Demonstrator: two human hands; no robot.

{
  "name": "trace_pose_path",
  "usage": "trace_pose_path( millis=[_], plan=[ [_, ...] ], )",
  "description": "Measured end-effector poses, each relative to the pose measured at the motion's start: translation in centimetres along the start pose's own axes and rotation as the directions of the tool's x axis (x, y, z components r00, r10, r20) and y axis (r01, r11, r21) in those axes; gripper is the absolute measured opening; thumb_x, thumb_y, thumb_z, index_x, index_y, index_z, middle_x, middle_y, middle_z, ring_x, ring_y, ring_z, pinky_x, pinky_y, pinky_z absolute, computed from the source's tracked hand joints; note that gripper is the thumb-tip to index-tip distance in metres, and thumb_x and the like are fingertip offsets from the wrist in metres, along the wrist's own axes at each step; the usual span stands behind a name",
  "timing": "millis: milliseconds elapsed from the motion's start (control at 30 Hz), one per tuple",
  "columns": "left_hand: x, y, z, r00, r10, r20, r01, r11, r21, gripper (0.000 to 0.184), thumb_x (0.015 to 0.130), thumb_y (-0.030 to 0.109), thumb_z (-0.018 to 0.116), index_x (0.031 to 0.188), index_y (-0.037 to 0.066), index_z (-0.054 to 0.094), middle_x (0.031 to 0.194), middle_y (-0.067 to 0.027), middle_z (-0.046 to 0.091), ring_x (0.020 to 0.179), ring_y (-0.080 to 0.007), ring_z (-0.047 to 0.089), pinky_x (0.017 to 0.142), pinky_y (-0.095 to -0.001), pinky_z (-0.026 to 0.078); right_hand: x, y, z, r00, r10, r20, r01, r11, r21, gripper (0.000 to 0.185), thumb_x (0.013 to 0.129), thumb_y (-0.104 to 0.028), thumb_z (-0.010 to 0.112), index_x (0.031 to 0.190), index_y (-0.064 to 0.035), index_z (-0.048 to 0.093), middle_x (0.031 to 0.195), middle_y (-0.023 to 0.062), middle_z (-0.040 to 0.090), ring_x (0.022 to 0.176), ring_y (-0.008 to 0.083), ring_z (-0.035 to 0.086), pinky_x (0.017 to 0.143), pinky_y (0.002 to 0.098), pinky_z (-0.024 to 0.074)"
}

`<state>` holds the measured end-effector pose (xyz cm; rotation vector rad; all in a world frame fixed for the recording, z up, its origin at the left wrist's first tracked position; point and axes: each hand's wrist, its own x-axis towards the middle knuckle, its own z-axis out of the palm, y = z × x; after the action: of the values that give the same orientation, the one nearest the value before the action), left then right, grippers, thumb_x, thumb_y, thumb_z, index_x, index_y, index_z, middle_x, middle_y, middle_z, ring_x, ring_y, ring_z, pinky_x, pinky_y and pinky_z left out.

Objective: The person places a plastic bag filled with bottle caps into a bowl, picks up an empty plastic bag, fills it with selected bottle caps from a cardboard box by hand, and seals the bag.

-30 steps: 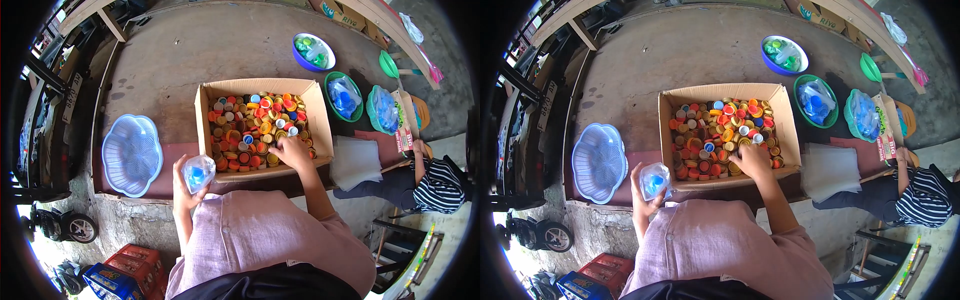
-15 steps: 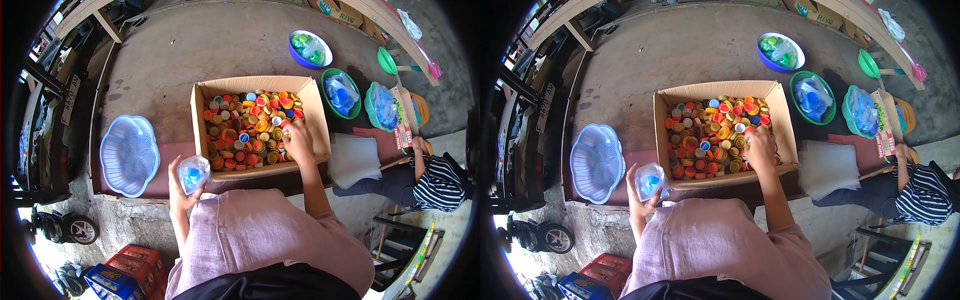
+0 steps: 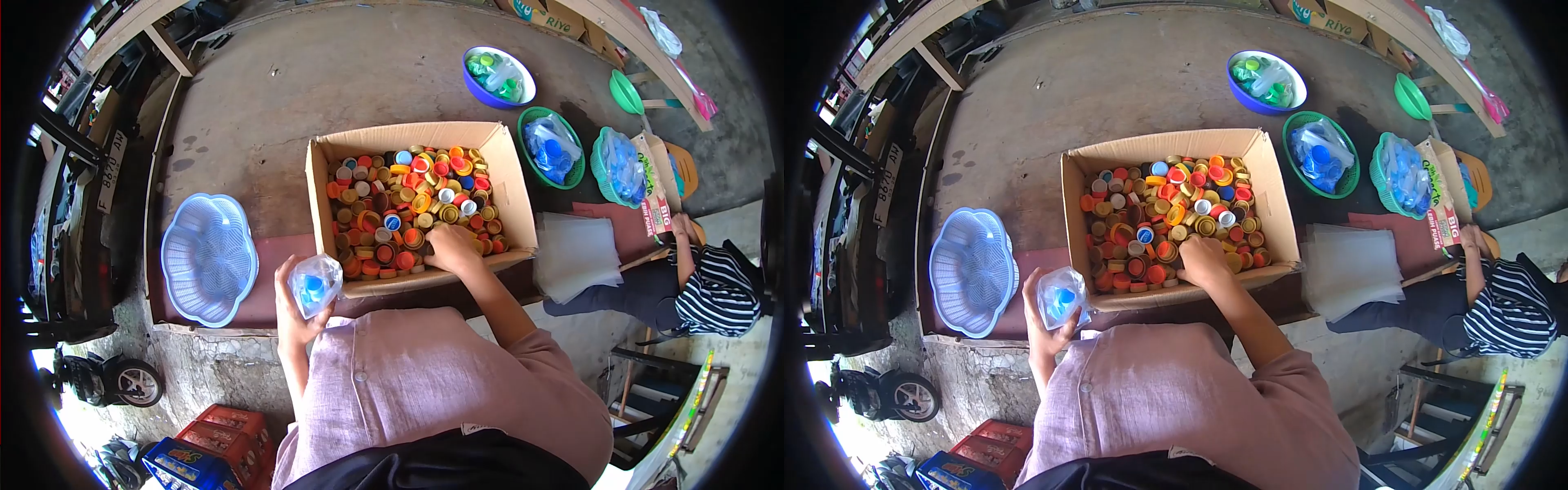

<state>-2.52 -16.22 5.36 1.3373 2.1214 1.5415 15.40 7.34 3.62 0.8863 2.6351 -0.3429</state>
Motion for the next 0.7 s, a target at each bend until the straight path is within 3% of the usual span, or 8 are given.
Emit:
trace_pose_path(
  millis=[133,267,333,467,500,600,667,700],
  plan=[
    [-0.3,-0.3,-0.5,1.0,0.0,-0.007,0.0,1.0,0.004,0.079,0.061,0.023,0.073,0.126,0.001,0.033,0.111,-0.0188,0.047,0.099,-0.0338,0.051,0.086,-0.0416,0.042,-1.7,1.5,-1.3,0.977,-0.015,-0.215,0.08,0.951,0.3,0.022,0.071,-0.022,0.065,0.078,-0.0015,0.063,0.074,0.0151,0.062,0.075,0.0315,0.061,0.065,0.0407,0.0485],
    [-0.4,-0.6,-0.5,1.0,0.004,-0.018,-0.004,1.0,0.012,0.079,0.061,0.025,0.072,0.125,0.001,0.033,0.111,-0.0191,0.047,0.099,-0.034,0.052,0.085,-0.0419,0.043,-2.0,3.3,-1.3,0.984,0.052,-0.168,0.041,0.862,0.505,0.028,0.078,-0.024,0.058,0.085,0.0039,0.06,0.077,0.0193,0.062,0.074,0.0325,0.061,0.065,0.0397,0.0466],
    [-0.2,-0.6,-0.4,1.0,0.003,-0.016,-0.003,1.0,-0.005,0.079,0.061,0.025,0.072,0.125,0.0,0.033,0.111,-0.0192,0.047,0.098,-0.034,0.052,0.085,-0.042,0.043,-2.3,4.0,-0.8,0.951,0.119,-0.287,0.086,0.787,0.611,0.03,0.079,-0.022,0.058,0.092,0.0049,0.058,0.076,0.0182,0.062,0.071,0.0299,0.061,0.065,0.0376,0.0473],
    [0.0,-0.2,-0.3,1.0,0.027,0.003,-0.027,0.999,0.035,0.078,0.061,0.025,0.072,0.125,0.001,0.033,0.111,-0.0192,0.047,0.099,-0.0344,0.052,0.085,-0.0417,0.043,-2.2,5.2,-0.4,0.896,0.14,-0.421,0.166,0.775,0.61,0.03,0.078,-0.013,0.062,0.102,0.0037,0.056,0.09,0.0149,0.06,0.078,0.0236,0.06,0.069,0.033,0.0485],
    [0.0,-0.2,-0.3,1.0,0.021,0.002,-0.021,0.999,0.03,0.078,0.061,0.024,0.072,0.125,0.0,0.033,0.111,-0.0193,0.047,0.099,-0.0346,0.052,0.085,-0.0416,0.043,-2.2,5.7,-0.3,0.853,0.088,-0.514,0.204,0.851,0.484,0.033,0.077,-0.011,0.062,0.105,0.0035,0.055,0.092,0.0147,0.059,0.079,0.0229,0.06,0.07,0.0329,0.0483],
    [-0.2,-0.4,-0.4,1.0,0.014,-0.004,-0.014,1.0,0.009,0.079,0.061,0.024,0.072,0.125,0.0,0.033,0.111,-0.0191,0.047,0.098,-0.0345,0.052,0.085,-0.0414,0.043,-2.2,6.2,-0.5,0.805,0.124,-0.581,0.171,0.889,0.426,0.036,0.076,-0.01,0.063,0.108,0.0035,0.054,0.091,0.0149,0.059,0.082,0.0217,0.059,0.071,0.0316,0.0476],
    [-0.3,-0.4,-0.4,1.0,0.013,-0.007,-0.013,1.0,0.005,0.079,0.061,0.024,0.072,0.125,0.0,0.033,0.111,-0.019,0.047,0.098,-0.0343,0.052,0.085,-0.0415,0.043,-2.2,5.6,-0.9,0.822,0.171,-0.544,0.203,0.803,0.56,0.03,0.079,-0.013,0.061,0.104,0.0017,0.055,0.089,0.0096,0.058,0.076,0.0199,0.058,0.071,0.0308,0.0467],
    [-0.2,-0.4,-0.4,1.0,0.014,-0.008,-0.014,1.0,-0.001,0.079,0.061,0.024,0.072,0.125,0.0,0.033,0.111,-0.0189,0.047,0.098,-0.0342,0.052,0.085,-0.0415,0.043,-2.1,5.4,-1.1,0.859,0.186,-0.477,0.241,0.674,0.698,0.026,0.083,-0.014,0.057,0.104,0.0008,0.055,0.086,0.0069,0.057,0.075,0.0161,0.056,0.07,0.0286,0.0461]
  ],
)
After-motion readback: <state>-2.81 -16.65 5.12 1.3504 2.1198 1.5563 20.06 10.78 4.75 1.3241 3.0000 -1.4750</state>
